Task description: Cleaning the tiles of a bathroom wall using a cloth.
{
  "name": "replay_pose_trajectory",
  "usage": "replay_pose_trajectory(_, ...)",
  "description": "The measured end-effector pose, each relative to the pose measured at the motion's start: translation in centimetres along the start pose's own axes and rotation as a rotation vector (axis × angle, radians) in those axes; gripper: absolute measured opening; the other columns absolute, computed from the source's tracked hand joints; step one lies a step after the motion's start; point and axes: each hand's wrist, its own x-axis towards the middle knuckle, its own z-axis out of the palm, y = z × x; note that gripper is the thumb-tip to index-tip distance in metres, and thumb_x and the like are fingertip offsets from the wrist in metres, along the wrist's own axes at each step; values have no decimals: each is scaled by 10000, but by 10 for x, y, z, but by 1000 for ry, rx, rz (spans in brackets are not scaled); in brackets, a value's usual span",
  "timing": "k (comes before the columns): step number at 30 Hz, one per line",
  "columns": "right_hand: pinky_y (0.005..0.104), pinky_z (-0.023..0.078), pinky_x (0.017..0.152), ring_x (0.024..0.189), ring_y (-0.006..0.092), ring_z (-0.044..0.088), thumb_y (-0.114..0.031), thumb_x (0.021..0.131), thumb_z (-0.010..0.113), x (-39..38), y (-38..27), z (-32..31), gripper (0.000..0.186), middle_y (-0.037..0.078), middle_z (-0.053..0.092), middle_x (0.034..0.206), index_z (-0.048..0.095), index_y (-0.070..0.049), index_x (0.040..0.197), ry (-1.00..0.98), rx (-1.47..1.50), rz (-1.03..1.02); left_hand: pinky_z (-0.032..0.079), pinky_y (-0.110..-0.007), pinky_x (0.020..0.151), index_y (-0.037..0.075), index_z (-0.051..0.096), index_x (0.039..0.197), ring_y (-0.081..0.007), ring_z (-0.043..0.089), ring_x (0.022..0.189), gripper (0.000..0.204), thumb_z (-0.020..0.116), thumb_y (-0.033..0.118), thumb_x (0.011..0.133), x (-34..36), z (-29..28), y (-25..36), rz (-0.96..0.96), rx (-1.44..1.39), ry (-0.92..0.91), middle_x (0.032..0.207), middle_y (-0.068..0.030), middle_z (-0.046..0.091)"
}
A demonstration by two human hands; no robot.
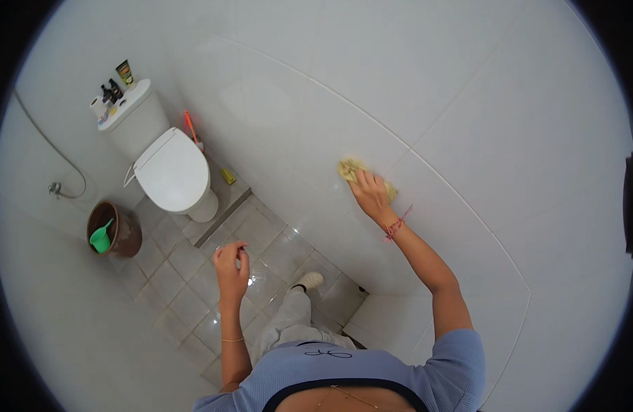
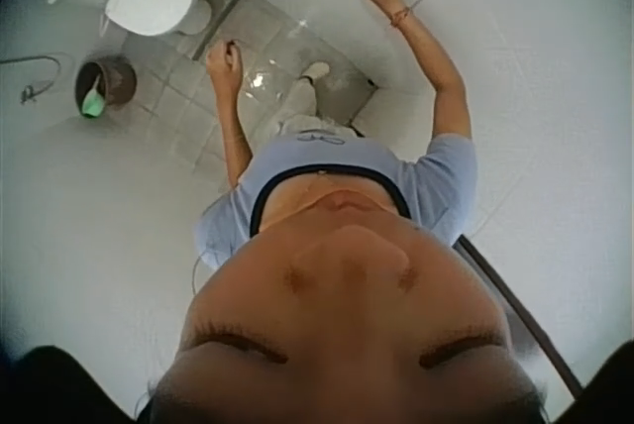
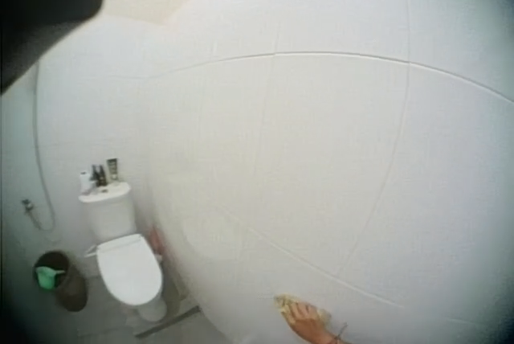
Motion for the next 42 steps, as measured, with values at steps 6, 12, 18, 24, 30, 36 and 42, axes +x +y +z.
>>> replay_pose_trajectory(6,315,394,564,720,190,503,-120,674,616,14,50,-56,203,42,530,860,632,-116,877,40,-49,142,362,-314,803,45,587,880,-177,519,648,125,509,19,786,-11,-43,-42,-210,30,118,711,-51,547)
replay_pose_trajectory(12,345,443,550,659,236,498,-232,721,664,132,104,-125,536,96,495,819,519,-169,1233,549,-441,708,385,-308,742,36,583,863,-199,520,654,107,506,25,789,30,-20,-76,-355,-110,121,727,-77,558)
replay_pose_trajectory(18,337,466,633,743,247,520,-309,699,670,291,77,-75,632,102,506,855,468,-181,1285,526,-554,638,401,-322,703,14,580,838,-224,512,634,116,520,-20,745,121,-10,-88,-45,-192,69,700,-86,541)
replay_pose_trajectory(24,290,343,519,665,134,471,-211,701,564,447,-16,64,115,-7,462,752,566,-166,807,515,-389,178,404,-329,678,15,578,805,-212,486,589,132,529,-55,704,211,-35,-113,162,-271,158,635,-73,492)
replay_pose_trajectory(30,270,336,575,746,143,469,-148,687,541,421,-112,169,54,9,471,786,534,-128,736,213,-120,-49,399,-322,682,16,576,815,-207,485,596,137,525,-52,708,273,-64,-145,175,-237,131,639,-70,497)
replay_pose_trajectory(36,271,364,621,784,157,494,-122,709,529,300,-127,166,55,25,510,843,554,-112,757,-55,83,-66,395,-319,685,15,574,828,-200,486,594,140,524,-48,714,279,-81,-178,95,-187,150,646,-66,508)
replay_pose_trajectory(42,350,389,655,793,227,513,-87,712,563,239,-76,60,253,73,522,871,628,-125,953,-134,68,250,395,-317,653,16,569,831,-189,486,582,141,541,-44,707,263,-91,-190,111,-25,153,660,-64,520)
